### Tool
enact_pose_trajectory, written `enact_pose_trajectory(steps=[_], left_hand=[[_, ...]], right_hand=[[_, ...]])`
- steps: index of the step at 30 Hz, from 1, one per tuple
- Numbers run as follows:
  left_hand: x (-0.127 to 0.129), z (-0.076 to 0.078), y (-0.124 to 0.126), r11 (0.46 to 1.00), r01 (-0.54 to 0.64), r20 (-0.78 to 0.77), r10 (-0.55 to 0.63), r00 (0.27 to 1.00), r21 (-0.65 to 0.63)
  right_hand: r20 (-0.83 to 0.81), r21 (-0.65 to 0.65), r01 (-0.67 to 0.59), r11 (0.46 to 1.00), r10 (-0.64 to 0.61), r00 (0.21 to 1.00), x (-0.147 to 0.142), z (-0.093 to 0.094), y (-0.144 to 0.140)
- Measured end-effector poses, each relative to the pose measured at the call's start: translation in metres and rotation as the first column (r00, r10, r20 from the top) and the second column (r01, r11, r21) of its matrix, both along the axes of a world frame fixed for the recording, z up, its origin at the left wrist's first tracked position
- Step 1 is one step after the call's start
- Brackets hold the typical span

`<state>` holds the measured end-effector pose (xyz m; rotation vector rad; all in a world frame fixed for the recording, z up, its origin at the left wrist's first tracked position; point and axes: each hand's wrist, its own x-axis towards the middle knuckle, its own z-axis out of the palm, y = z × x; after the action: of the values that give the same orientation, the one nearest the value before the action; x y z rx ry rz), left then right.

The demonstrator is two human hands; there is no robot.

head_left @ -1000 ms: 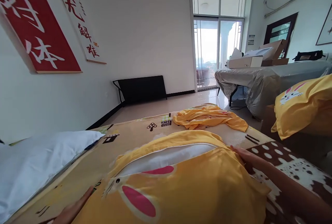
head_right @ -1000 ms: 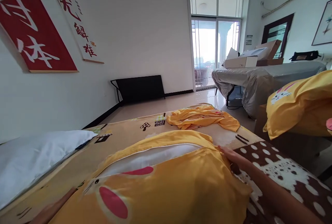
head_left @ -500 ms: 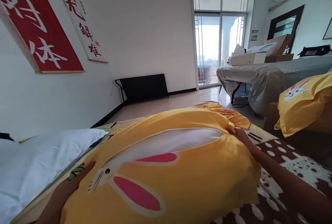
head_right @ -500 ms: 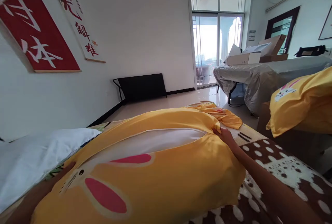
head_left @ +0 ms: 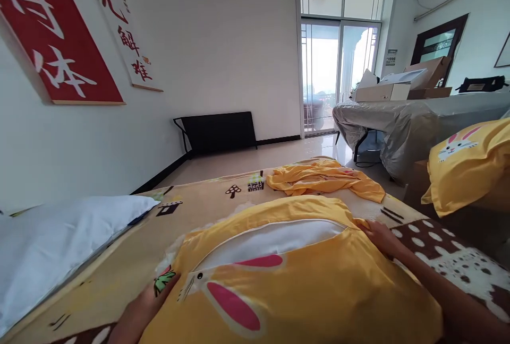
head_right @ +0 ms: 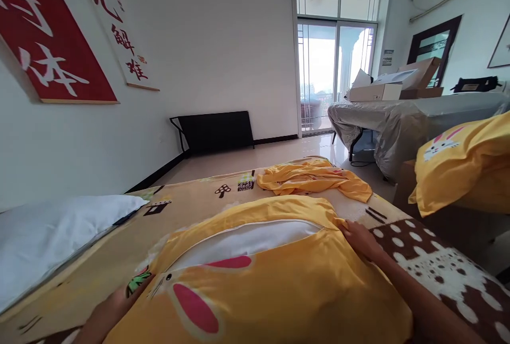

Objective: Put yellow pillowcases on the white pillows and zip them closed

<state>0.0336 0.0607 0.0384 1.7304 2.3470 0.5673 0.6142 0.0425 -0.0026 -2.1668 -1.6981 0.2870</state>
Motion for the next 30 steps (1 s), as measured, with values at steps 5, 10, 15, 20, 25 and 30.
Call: enact_pose_trajectory(steps=[5, 10, 15, 20, 25, 30], left_hand=[[0.026, 0.040, -0.001, 0.914, 0.327, -0.155, -0.296, 0.942, 0.239], [0.085, 0.045, 0.029, 0.812, 0.579, -0.084, -0.574, 0.815, 0.074], [0.067, 0.037, 0.048, 0.873, 0.487, -0.034, -0.487, 0.873, 0.006], [0.060, 0.086, 0.014, 0.842, 0.298, -0.070, -0.300, 0.951, 0.451], [0.098, 0.129, -0.013, 0.613, 0.126, 0.022, -0.229, 0.973, 0.780], [0.106, 0.162, -0.006, 0.618, 0.038, 0.139, -0.235, 0.962, 0.785]], right_hand=[[0.029, 0.272, -0.212, 0.939, 0.212, 0.977, -0.010, 0.054, 0.004], [0.046, 0.153, -0.297, 0.942, 0.294, 0.955, -0.081, 0.067, 0.030], [0.153, 0.182, -0.209, 0.961, 0.182, 0.971, -0.090, 0.066, 0.024], [0.144, 0.151, -0.426, 0.892, 0.407, 0.902, -0.078, 0.072, -0.005], [0.405, 0.077, -0.111, 0.991, 0.071, 0.912, -0.093, 0.095, -0.006], [0.438, 0.185, -0.002, 0.983, -0.081, 0.895, -0.082, 0.175, 0.005]])
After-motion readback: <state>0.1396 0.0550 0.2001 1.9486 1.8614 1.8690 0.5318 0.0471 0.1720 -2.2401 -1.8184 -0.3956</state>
